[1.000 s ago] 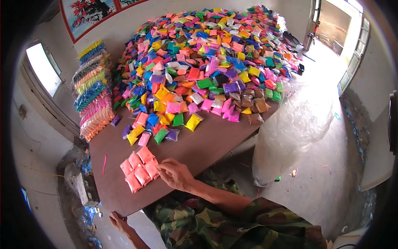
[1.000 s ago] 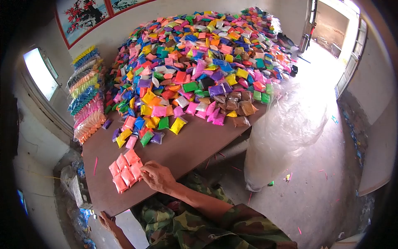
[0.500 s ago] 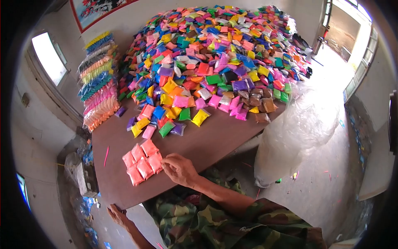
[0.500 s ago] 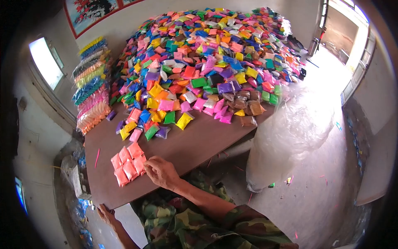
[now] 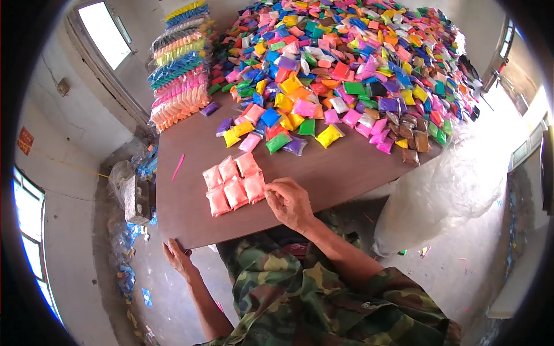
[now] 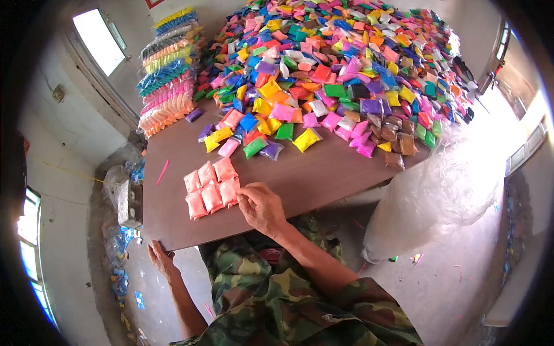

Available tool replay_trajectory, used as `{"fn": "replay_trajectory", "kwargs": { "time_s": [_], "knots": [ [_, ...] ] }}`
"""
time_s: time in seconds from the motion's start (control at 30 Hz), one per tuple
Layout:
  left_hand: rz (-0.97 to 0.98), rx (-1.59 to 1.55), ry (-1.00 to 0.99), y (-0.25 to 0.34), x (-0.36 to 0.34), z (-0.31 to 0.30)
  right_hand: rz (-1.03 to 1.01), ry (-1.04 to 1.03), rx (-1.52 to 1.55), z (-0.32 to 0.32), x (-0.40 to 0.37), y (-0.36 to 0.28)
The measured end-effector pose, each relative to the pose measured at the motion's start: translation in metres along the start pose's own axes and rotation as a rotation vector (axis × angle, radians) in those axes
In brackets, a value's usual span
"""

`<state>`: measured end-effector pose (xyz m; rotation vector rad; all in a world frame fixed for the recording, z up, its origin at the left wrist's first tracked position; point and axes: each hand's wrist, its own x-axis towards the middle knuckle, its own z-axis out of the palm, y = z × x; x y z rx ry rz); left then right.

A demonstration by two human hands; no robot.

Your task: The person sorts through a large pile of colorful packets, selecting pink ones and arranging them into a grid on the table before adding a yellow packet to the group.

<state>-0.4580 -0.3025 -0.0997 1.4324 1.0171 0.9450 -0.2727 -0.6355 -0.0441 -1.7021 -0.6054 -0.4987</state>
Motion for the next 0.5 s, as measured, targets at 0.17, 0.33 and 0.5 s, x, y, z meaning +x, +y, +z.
{"fn": "replay_trajectory", "kwargs": {
  "time_s": [0.17,0.33,0.5],
  "knots": [
    [-0.001,0.004,0.01,-0.001,-0.001,0.0,0.001,-0.006,0.01,0.0,0.001,-0.001],
    [0.032,0.138,0.012,-0.003,0.005,-0.005,0.017,-0.023,0.012,-0.001,0.002,-0.002],
    [0.093,0.103,0.031,-0.021,0.021,-0.008,-0.003,0.026,-0.006,-0.004,0.002,0.001]
  ]
}}
